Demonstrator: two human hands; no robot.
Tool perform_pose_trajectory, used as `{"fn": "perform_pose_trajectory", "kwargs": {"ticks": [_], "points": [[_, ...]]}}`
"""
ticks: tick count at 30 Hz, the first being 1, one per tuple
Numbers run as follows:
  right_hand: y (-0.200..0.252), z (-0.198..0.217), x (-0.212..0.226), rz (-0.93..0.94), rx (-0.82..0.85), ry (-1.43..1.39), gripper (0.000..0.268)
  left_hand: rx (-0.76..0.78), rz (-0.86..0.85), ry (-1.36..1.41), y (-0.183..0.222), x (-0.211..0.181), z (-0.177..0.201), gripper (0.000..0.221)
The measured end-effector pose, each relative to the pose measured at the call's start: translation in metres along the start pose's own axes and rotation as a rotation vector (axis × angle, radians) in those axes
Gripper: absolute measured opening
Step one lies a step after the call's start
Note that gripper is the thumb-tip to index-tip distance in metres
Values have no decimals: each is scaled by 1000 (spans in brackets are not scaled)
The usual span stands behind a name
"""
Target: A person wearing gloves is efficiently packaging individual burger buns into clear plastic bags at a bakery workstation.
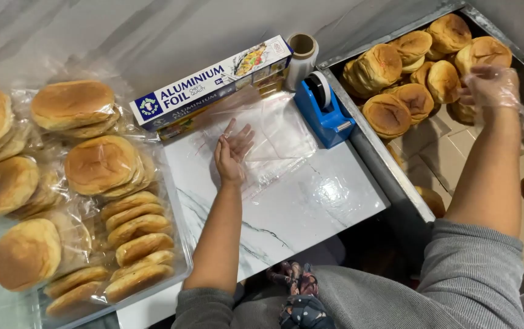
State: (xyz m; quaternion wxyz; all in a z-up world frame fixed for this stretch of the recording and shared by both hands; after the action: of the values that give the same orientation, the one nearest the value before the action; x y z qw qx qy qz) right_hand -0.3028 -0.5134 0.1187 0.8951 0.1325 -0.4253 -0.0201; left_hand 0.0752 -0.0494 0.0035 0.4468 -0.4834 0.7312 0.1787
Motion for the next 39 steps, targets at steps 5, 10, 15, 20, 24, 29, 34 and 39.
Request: {"fn": "perform_pose_trajectory", "kwargs": {"ticks": [5,10,15,20,24,29,34,39], "points": [[-131,67,-104,125,-263,-260,35,-38,1,7,2,-4,0,53],[-159,97,-181,-195,-361,-397,29,-51,-20,49,0,0,8,55],[-161,96,-214,-321,-272,-643,25,-160,-56,123,-5,12,24,50],[-135,61,-209,-420,-194,-785,26,-133,-87,180,-8,22,24,51],[-125,44,-191,-358,-223,-834,26,-92,-113,230,-10,24,26,55],[-83,45,-149,-351,-267,-701,29,-132,-84,155,-6,15,20,54],[-53,31,-129,-394,-222,-616,31,-111,-115,189,-7,17,21,53],[-56,68,-147,-396,-421,-1033,65,-93,-146,165,-8,13,21,52]]}}
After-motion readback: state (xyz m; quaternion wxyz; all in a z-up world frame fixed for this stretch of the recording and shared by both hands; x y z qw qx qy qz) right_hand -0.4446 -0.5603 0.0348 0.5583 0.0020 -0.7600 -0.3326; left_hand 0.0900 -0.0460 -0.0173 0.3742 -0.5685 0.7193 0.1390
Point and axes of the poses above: each hand's wrist, its own y-axis away from the middle knuckle, its own z-axis out of the back of the hand, x = y × z, the point moved 9 cm from there along -y, towards the middle knuckle, and after that the axes turned 9 degrees about -z, right-handed, at the moved point
